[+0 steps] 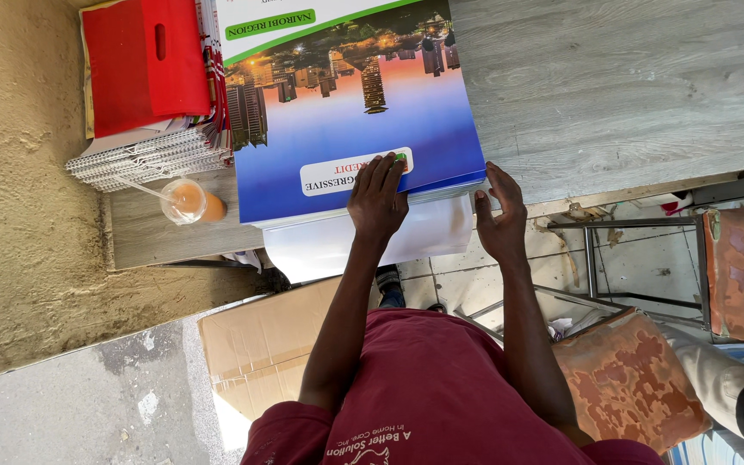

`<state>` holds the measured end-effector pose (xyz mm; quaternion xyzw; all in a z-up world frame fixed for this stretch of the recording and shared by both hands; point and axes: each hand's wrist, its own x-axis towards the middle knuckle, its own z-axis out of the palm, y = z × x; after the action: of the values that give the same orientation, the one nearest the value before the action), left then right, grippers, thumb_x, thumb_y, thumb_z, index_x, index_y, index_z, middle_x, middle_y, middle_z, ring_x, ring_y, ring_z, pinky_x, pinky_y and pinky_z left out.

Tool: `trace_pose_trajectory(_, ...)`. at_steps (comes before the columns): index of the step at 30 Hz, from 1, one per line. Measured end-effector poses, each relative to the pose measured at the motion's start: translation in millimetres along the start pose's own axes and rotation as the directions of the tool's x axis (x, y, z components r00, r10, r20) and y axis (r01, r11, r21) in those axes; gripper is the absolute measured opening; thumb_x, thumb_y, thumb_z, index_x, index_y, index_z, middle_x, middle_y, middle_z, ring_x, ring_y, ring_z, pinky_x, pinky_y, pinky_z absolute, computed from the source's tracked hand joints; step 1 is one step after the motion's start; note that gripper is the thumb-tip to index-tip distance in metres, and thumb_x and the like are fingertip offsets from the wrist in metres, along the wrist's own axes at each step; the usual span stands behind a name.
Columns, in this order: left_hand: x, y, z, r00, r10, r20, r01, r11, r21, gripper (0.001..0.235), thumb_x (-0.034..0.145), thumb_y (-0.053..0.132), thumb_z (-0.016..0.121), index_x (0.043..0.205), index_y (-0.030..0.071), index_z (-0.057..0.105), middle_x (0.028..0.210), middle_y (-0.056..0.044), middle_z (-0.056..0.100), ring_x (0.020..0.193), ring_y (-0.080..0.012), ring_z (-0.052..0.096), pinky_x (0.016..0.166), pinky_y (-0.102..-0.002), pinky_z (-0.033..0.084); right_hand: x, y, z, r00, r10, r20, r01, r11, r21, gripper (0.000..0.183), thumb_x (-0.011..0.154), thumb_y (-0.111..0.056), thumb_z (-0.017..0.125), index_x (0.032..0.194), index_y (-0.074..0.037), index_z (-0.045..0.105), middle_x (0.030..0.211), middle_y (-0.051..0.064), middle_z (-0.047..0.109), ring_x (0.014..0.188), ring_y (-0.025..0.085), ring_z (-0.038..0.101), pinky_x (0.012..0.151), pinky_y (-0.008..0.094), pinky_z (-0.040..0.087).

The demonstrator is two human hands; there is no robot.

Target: The person picks up a 2026 Progressive Credit calendar from a table, fans through its pages, and then places it on top of a stack of similar calendars. They repeat this process with another calendar, aligning it with the stack.

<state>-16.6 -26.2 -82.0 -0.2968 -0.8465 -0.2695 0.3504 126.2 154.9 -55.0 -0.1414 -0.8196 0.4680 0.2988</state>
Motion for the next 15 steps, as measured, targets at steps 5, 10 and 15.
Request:
trace_pose_trajectory(5,-2,-1,2,1.0,-0.006,-0.005,0.006,1.0,-0.001,0.036,0.088,0.017,0.064,0.12,0.026,0.075,0.121,0.002,0.075,0.117,-0.0223,0.07,0.105,-0.04,0.053,6,-11,-1,1.0,0.018,0.015,-0.019,0.998,0.059,0.041,0.105,-0.008,0.062,0.145,-0.004,0.057,0.145,0.016,0.057,0.139,0.037,0.049,0.104,0.046,0.052)
trace_pose_trajectory(10,-3,-2,4,1.0,-0.001,-0.013,0.001,1.0,-0.005,0.039,0.087,0.015,0.062,0.122,0.027,0.074,0.121,0.002,0.074,0.117,-0.0221,0.07,0.106,-0.04,0.053,5,-13,-4,0.999,0.03,0.025,-0.032,0.997,0.073,0.041,0.106,-0.009,0.062,0.146,-0.006,0.057,0.145,0.017,0.056,0.142,0.04,0.046,0.108,0.051,0.049)
trace_pose_trajectory(15,-3,-2,3,1.0,-0.002,-0.01,0.002,1.0,-0.005,0.04,0.086,0.015,0.062,0.123,0.027,0.074,0.123,0.003,0.074,0.118,-0.0216,0.07,0.106,-0.04,0.053,8,-25,-8,0.999,-0.002,0.048,0.001,1.0,0.029,0.041,0.106,-0.007,0.059,0.147,-0.006,0.057,0.146,0.017,0.057,0.144,0.041,0.043,0.114,0.057,0.041)
